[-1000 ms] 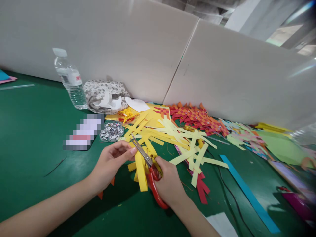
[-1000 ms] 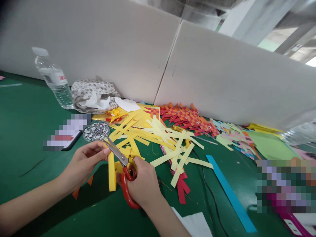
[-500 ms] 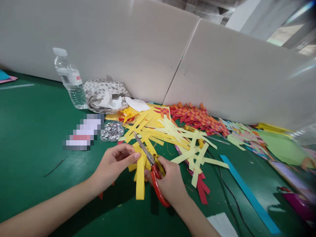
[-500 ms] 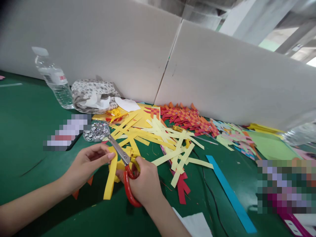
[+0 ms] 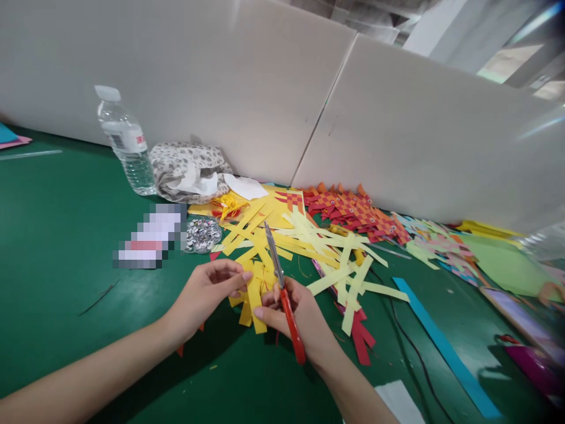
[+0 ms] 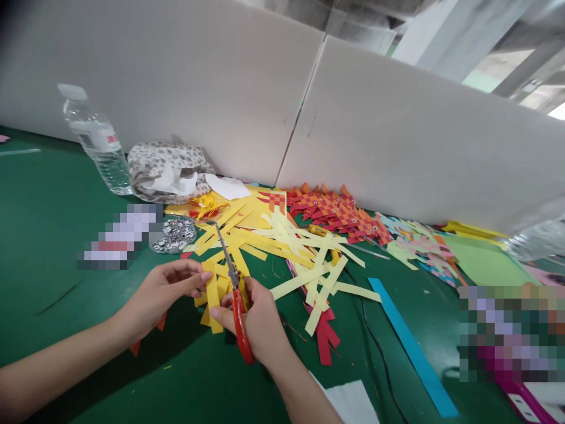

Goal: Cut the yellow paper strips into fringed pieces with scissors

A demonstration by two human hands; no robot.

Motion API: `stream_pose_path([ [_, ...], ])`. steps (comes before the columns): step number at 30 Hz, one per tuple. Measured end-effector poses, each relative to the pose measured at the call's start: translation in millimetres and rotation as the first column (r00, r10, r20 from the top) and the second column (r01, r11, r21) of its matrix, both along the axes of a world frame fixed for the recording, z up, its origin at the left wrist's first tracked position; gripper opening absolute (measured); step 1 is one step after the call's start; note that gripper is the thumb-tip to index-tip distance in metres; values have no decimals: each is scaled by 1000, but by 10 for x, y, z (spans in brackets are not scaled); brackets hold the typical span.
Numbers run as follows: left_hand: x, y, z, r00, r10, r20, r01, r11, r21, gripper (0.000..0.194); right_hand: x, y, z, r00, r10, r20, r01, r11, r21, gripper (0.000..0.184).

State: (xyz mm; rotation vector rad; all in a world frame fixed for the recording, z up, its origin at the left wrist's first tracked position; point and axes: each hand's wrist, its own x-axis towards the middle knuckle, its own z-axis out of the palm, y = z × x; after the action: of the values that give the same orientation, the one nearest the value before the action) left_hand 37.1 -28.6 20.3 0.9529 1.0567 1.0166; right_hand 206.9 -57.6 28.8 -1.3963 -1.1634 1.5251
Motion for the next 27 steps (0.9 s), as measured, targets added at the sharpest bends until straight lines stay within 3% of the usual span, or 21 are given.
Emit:
stream_pose_path([
  [20,-113,149,-35,996,90,-3,-90,996,-10,27,37,44,35,999,14,-49,-15,1000,-18,39],
  [24,-160,223,-62,992,122,-28,-121,993,14,28,90,68,5,989,-36,144,24,996,87,29],
  [27,-187,266,-83,994,105,-40,-104,994,24,29,164,105,-18,917,-154,369,89,978,186,21],
])
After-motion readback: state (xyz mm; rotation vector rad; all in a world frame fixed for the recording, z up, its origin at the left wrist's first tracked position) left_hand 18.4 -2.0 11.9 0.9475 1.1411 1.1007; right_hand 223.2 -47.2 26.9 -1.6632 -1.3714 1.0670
